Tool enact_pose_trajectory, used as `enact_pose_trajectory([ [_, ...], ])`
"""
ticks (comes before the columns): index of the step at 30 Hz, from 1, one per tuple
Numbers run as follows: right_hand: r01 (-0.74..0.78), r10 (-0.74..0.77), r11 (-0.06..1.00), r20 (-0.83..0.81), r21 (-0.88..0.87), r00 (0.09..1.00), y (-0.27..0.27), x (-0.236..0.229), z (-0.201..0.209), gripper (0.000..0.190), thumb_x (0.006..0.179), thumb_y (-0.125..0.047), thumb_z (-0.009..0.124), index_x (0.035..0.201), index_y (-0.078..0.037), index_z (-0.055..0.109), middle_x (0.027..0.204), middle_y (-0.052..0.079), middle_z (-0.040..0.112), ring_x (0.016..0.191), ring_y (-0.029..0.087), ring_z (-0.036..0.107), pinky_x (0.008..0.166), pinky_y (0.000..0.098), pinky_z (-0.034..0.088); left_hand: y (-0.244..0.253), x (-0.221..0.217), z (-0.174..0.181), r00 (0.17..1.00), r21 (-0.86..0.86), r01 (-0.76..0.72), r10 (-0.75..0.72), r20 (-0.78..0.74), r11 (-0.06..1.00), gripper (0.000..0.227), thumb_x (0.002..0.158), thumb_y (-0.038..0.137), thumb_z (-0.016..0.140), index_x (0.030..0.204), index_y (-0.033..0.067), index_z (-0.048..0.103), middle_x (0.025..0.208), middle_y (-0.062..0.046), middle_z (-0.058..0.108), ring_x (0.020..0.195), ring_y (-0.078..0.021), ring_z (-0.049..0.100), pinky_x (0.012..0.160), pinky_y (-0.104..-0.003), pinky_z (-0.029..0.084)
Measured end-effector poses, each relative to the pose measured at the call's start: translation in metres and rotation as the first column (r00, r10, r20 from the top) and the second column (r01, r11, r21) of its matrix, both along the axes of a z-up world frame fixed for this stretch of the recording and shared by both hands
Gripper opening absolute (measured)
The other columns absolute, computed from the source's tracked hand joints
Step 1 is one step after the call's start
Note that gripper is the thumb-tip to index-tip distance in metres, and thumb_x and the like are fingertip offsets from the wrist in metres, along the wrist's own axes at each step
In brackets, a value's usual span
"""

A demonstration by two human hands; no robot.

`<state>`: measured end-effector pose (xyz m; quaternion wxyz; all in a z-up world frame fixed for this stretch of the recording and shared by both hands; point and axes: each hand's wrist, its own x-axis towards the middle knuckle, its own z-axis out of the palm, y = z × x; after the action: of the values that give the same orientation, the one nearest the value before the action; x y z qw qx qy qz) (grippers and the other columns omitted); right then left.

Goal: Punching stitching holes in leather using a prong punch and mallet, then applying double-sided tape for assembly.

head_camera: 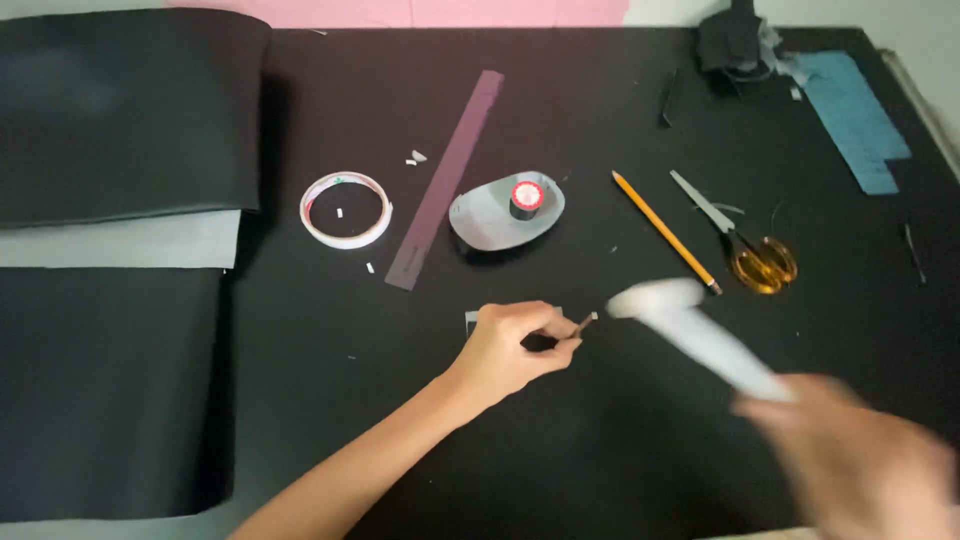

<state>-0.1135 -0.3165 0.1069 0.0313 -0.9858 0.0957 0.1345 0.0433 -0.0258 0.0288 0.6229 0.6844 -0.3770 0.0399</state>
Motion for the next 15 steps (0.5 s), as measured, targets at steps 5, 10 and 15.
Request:
enact_pose_trajectory([
  [5,-0.326,0.310,0.941,0.159,0.086,0.937,0.014,0.015,0.003,0.012,0.096,-0.034,0.059,0.107,-0.028,0.060,0.048,-0.004,0.053,0.028,0.011,0.053,0.038,0.0330,0.041,0.003,-0.006,-0.002,1.000,-0.015,0.028,-0.028,-0.005,0.999,0.012,0.086,-0.005,0.078,0.092,0.0013,0.070,0.092,-0.010,0.076,0.085,-0.0187,0.076,0.084,-0.029,0.065],
  [10,0.104,-0.102,0.987,-0.019,0.123,0.995,0.069,0.042,0.055,0.026,0.094,-0.039,0.055,0.115,-0.029,0.067,0.085,0.000,0.067,0.068,0.015,0.066,0.069,0.0312,0.045,0.000,-0.011,-0.002,1.000,-0.013,0.011,-0.011,0.001,1.000,0.010,0.085,-0.005,0.079,0.090,0.0001,0.071,0.092,-0.011,0.076,0.083,-0.0189,0.076,0.082,-0.029,0.065],
  [15,-0.039,-0.044,0.948,0.251,0.315,0.967,-0.134,-0.023,-0.110,0.037,0.088,-0.014,0.064,0.113,-0.030,0.086,0.130,-0.013,0.070,0.113,0.000,0.067,0.107,0.0182,0.036,0.002,-0.004,-0.003,0.999,-0.009,0.033,-0.033,-0.004,0.999,0.011,0.087,-0.006,0.077,0.089,0.0019,0.070,0.090,-0.010,0.075,0.083,-0.0186,0.076,0.082,-0.029,0.065],
])
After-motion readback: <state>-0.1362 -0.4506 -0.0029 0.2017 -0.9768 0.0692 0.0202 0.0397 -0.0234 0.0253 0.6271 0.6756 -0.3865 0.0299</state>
